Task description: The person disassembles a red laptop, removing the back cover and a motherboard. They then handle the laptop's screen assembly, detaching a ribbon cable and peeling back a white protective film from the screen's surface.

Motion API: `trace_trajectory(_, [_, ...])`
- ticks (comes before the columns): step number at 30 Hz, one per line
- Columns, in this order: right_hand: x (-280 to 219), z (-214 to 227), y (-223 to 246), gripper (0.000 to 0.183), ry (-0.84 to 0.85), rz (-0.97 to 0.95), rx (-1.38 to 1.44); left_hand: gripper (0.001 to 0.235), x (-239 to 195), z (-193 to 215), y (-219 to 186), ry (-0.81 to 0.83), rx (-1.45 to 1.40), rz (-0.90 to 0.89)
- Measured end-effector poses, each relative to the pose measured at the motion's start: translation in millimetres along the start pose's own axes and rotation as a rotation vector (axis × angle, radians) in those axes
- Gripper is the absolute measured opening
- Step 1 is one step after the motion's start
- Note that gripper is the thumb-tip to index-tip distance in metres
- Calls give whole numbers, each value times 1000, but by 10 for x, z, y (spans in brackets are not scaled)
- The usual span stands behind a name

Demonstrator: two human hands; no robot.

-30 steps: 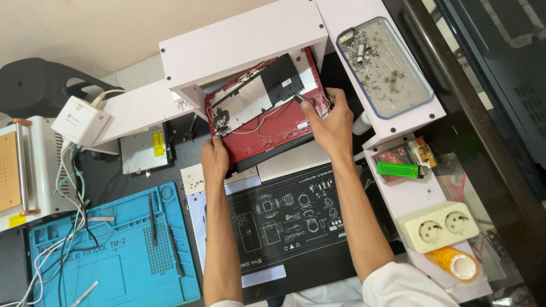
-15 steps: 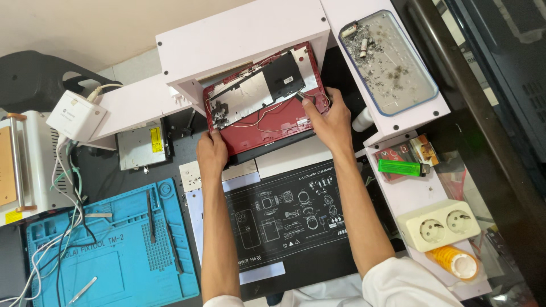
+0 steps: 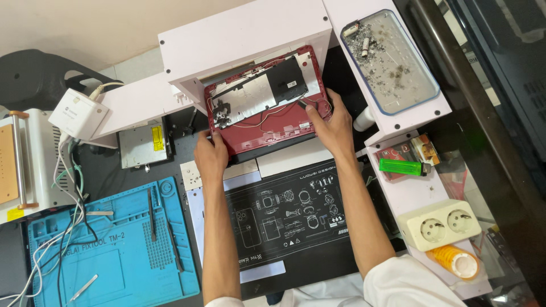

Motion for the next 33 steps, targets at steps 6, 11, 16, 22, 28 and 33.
trace_trajectory(6, [-80,-10,-13,57,-14,57,-38,27,-159,160,-103,-69,10,-56])
trace_trajectory(11, [-84,20,3,57,-14,101,-104,25,-204,189,-135,-88,9,-52])
trace_trajectory(16, [-96,32,39,51,-42,103,-83,24,-200,170,-74,-97,-3,-27])
trace_trajectory(22, [-78,54,81,30,-100,133,-103,21,-199,169,-19,-163,-64,-185])
trace_trajectory(28, [-163,125,258,21,-152,145,-40,20,-257,200,55,-202,-45,-189])
trace_trajectory(33, [-286,236,498,22,-189,68,83,24,-380,231,137,-130,-87,-138])
Point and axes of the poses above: each hand's wrist, its own x-axis towards the middle knuckle, its own z-axis out of the back of the hand, y = z × x, the point moved 3 cm from there along x, towards the middle knuckle, and after that the axes turned 14 degrees about z, right-handed, at the moved point
